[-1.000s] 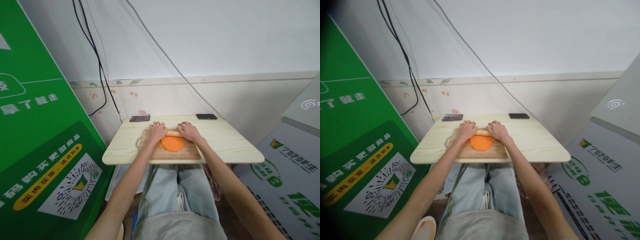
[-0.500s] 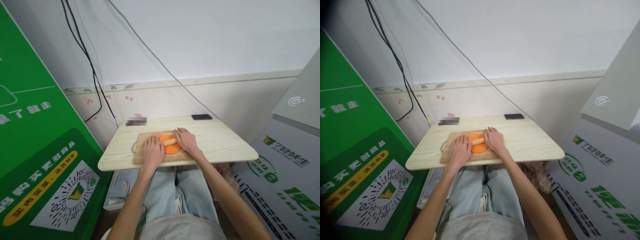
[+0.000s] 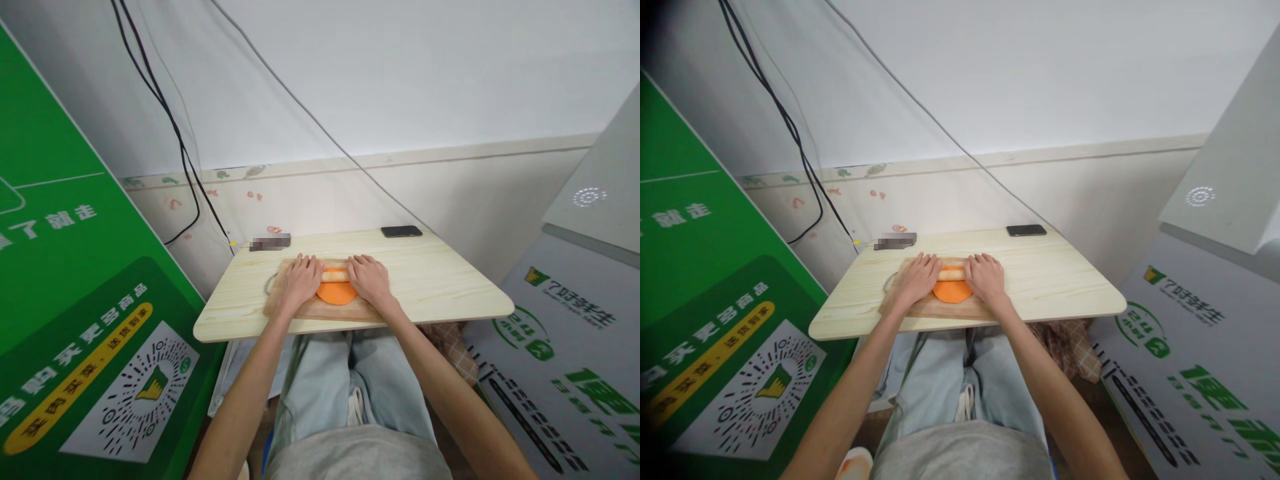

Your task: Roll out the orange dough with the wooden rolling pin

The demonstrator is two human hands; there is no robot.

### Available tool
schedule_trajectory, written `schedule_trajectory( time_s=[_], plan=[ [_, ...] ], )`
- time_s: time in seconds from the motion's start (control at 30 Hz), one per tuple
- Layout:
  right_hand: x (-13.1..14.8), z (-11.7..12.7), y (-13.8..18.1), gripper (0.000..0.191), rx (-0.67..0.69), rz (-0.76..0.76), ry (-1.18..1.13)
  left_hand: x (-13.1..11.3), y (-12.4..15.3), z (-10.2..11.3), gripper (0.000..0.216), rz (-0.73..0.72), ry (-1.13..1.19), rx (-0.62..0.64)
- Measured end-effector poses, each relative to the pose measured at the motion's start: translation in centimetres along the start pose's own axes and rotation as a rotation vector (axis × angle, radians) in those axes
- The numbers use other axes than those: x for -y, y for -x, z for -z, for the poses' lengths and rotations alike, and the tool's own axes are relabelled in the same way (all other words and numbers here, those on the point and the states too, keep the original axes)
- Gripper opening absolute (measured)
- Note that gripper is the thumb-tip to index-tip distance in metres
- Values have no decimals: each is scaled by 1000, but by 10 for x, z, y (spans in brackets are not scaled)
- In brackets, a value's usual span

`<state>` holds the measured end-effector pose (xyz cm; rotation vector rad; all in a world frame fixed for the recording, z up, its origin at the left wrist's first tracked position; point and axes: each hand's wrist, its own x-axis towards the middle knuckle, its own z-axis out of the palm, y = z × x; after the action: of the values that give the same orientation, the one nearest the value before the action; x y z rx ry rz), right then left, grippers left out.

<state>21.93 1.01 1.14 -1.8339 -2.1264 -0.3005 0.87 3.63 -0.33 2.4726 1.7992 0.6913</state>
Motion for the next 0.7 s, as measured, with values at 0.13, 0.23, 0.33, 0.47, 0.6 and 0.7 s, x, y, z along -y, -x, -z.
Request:
schedule_trajectory(
  time_s=[0.13, 0.23, 0.33, 0.47, 0.6, 0.7],
  plan=[
    [0, 0, 1, 47, -1, -4, -25, -6, 38, -6, 60, 13, -34, -42],
    [0, 0, 1, 46, -3, -21, -54, -14, 70, -9, 66, 23, -37, -71],
    [0, -2, 1, 47, -10, -26, -65, -18, 81, -11, 68, 21, -16, -76],
    [0, -5, 0, 48, -39, -10, -53, -7, 52, -7, 62, 60, -14, -4],
    [1, -7, -1, 50, -77, -21, -47, 9, 1, 2, 59, 30, -66, 107],
    [1, -6, -1, 51, -83, -29, -45, 14, -29, 6, 59, 70, -80, 197]
  ],
)
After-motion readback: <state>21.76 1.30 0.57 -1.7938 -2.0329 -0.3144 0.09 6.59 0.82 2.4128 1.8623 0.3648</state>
